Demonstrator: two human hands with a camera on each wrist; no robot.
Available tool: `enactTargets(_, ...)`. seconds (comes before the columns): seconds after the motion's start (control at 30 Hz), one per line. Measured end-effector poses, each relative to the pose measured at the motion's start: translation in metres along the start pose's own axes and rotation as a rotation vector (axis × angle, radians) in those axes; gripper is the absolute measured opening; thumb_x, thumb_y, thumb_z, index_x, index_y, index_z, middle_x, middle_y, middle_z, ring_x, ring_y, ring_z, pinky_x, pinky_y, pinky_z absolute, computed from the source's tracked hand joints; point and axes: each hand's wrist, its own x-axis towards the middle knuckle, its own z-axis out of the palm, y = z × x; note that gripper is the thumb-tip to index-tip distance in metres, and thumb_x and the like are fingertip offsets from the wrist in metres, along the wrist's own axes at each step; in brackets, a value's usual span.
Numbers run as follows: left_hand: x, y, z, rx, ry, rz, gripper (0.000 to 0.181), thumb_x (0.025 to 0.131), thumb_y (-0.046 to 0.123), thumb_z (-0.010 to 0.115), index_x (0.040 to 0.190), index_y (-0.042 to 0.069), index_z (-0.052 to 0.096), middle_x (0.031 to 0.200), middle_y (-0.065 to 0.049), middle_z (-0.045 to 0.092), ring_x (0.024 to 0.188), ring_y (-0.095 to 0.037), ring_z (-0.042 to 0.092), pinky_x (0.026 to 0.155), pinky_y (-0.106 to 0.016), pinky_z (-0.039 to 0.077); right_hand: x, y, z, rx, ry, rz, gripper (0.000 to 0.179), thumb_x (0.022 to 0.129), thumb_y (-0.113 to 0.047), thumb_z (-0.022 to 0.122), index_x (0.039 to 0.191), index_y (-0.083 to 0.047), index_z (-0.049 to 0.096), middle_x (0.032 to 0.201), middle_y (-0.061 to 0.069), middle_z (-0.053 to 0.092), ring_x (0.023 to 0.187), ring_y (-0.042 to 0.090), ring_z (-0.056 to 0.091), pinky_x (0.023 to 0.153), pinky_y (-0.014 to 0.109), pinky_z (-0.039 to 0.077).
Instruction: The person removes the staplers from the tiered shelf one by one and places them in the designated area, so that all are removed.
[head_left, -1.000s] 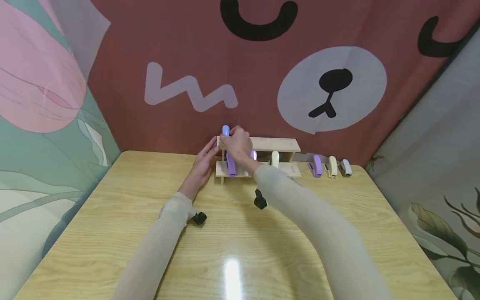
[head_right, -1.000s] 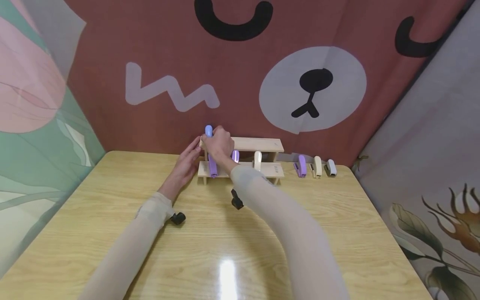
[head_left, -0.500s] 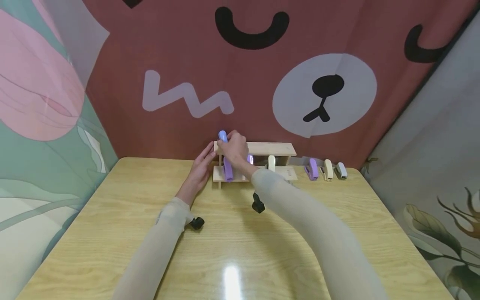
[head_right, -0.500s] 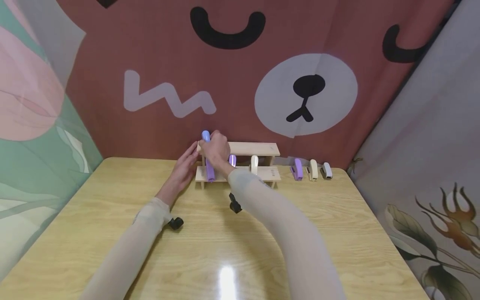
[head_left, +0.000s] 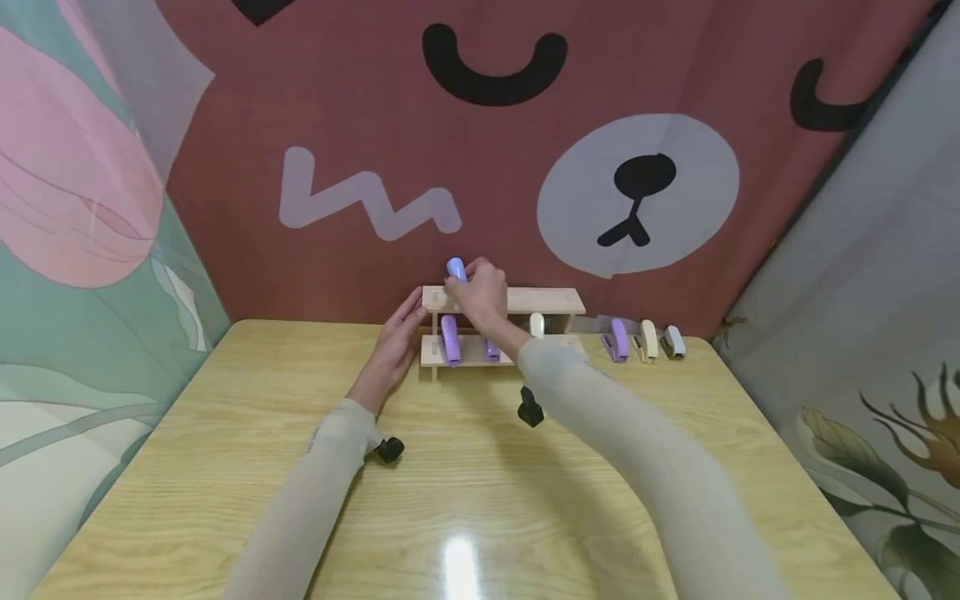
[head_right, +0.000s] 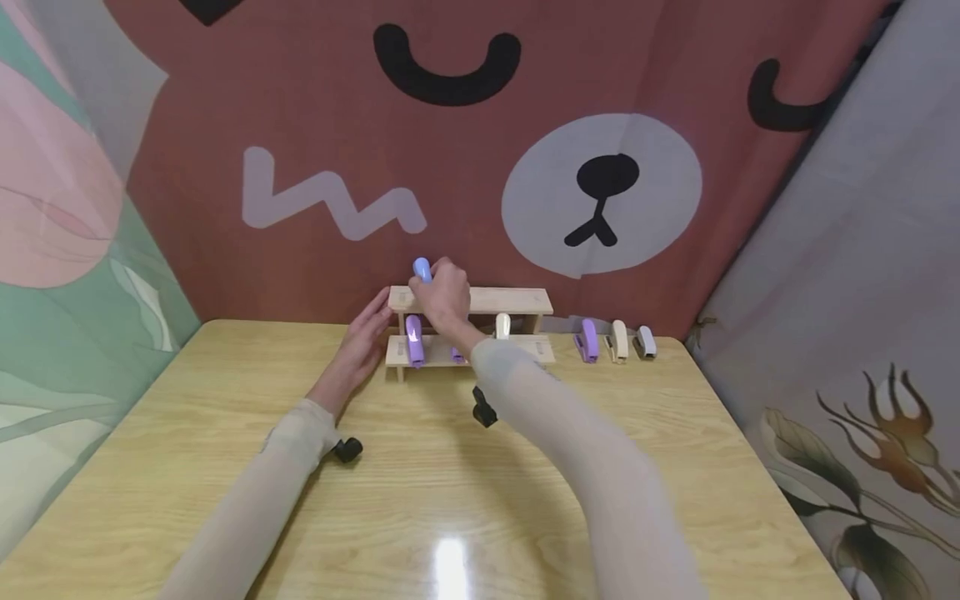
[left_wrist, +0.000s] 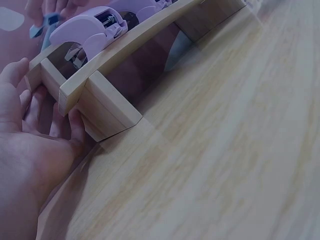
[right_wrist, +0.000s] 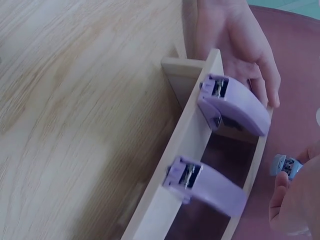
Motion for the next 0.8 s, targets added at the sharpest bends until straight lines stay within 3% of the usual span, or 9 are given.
enactTargets(0.53, 0.003, 0.002, 0.002, -0.002, 0.006, 0.019, 0.057, 0.103, 0.021, 0.064, 0.156, 0.026, 0.045, 0.163, 0.006, 0.032, 0.147, -0.016, 0.03, 0.119, -0.047, 0.021, 0.006, 0.026, -0.057, -0.003, 0.1, 0.007, 0.03, 0.088, -0.026, 0.077, 0.103, -0.002, 0.066, 0.09, 0.008, 0.069, 0.078, 0.021, 0.066, 0.068, 0.034, 0.056)
enactTargets(0.8, 0.0, -0.004, 0.001, 0.012, 0.003, 0.01, 0.059, 0.102, 0.025, 0.066, 0.156, 0.028, 0.044, 0.164, 0.009, 0.03, 0.148, -0.017, 0.028, 0.12, -0.052, 0.014, 0.007, 0.048, -0.088, -0.016, 0.128, 0.045, 0.03, 0.088, -0.026, 0.073, 0.105, -0.002, 0.065, 0.093, 0.008, 0.069, 0.081, 0.023, 0.066, 0.071, 0.036, 0.055)
